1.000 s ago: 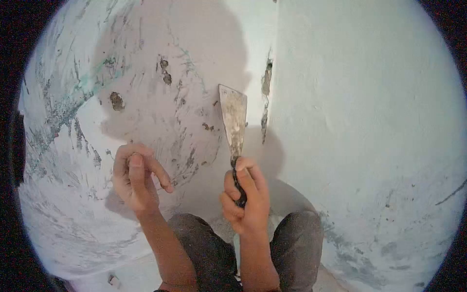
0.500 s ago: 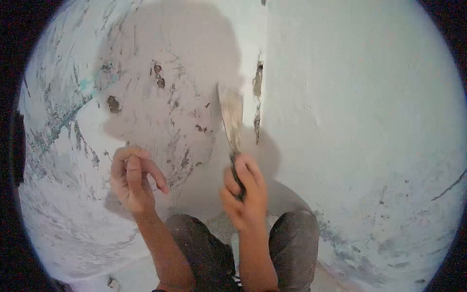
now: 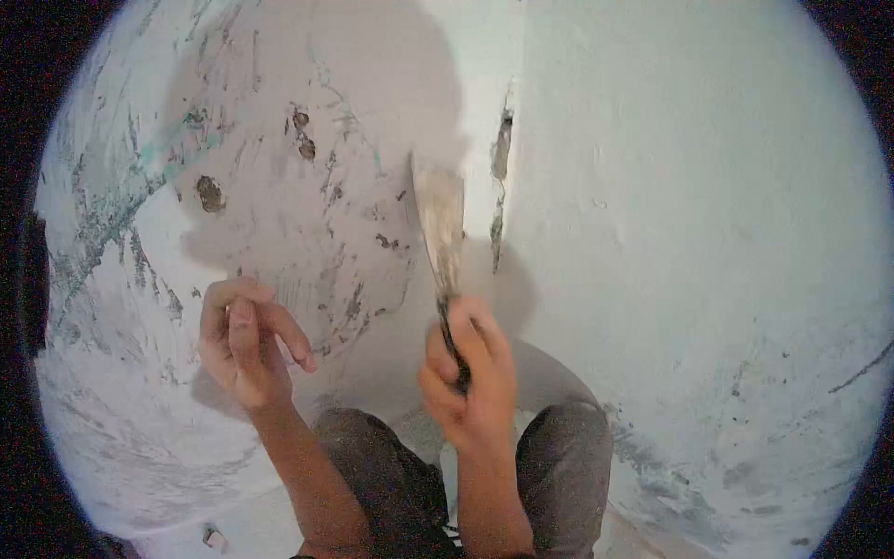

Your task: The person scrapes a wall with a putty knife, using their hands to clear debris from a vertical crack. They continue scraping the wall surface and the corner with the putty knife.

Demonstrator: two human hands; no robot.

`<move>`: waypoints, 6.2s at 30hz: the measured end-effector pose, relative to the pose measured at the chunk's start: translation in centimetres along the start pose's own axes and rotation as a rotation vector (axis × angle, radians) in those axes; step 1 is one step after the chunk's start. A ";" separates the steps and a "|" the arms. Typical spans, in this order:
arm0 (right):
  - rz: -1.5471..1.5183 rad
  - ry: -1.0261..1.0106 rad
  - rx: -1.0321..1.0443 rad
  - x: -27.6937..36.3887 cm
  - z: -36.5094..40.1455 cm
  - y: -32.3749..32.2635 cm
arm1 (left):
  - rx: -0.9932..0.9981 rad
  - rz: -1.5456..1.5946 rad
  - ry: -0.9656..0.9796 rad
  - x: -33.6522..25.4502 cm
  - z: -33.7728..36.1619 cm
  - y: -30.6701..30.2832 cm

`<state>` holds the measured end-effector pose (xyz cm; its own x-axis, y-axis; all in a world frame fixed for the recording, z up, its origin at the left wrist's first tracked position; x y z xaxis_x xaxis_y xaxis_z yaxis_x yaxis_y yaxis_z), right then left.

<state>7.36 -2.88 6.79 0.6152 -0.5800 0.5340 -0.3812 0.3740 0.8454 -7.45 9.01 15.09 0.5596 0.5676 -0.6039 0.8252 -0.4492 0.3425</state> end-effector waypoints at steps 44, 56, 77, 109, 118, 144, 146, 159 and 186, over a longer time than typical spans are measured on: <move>0.493 -1.037 0.309 7.5 11.6 5.7 | 0.690 0.134 -0.762 10.1 8.4 4.8; 1.041 -0.915 1.240 0.0 14.5 16.5 | 0.546 0.631 -0.966 11.5 10.1 5.1; 1.356 -1.528 1.358 2.4 6.7 24.1 | 0.656 0.047 -0.880 13.8 11.6 6.0; 0.974 -1.257 1.534 2.7 7.6 22.7 | 0.899 0.219 -0.667 11.8 12.6 12.1; 1.097 -1.322 1.494 2.5 6.9 22.5 | 0.938 0.277 -0.623 10.8 14.1 14.0; 1.259 -1.359 1.500 2.7 6.9 21.8 | 0.808 0.247 -0.466 9.1 16.5 17.0; 1.289 -1.351 1.510 2.9 7.7 21.4 | 0.639 0.075 -0.450 10.4 13.7 10.5; 1.346 -1.025 1.692 2.1 11.6 16.0 | 0.427 0.427 -0.885 17.9 11.6 7.5; 1.068 -1.457 1.108 5.1 9.2 19.7 | 0.475 1.490 0.202 4.9 7.7 7.0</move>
<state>-3.39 -5.10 26.26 -0.7019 -0.6971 -0.1463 -0.6203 0.6992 -0.3554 0.47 3.37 8.99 0.8473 -0.5027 0.1714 -0.5309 -0.8109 0.2462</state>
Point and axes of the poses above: each hand's wrist, its own z-axis away from the middle knuckle, its own y-axis out of the palm, x = y × z, the point moved 7 cm from there along -z, towards the middle knuckle, and after that the axes turned 10 degrees about -x, right-handed, at the moved point
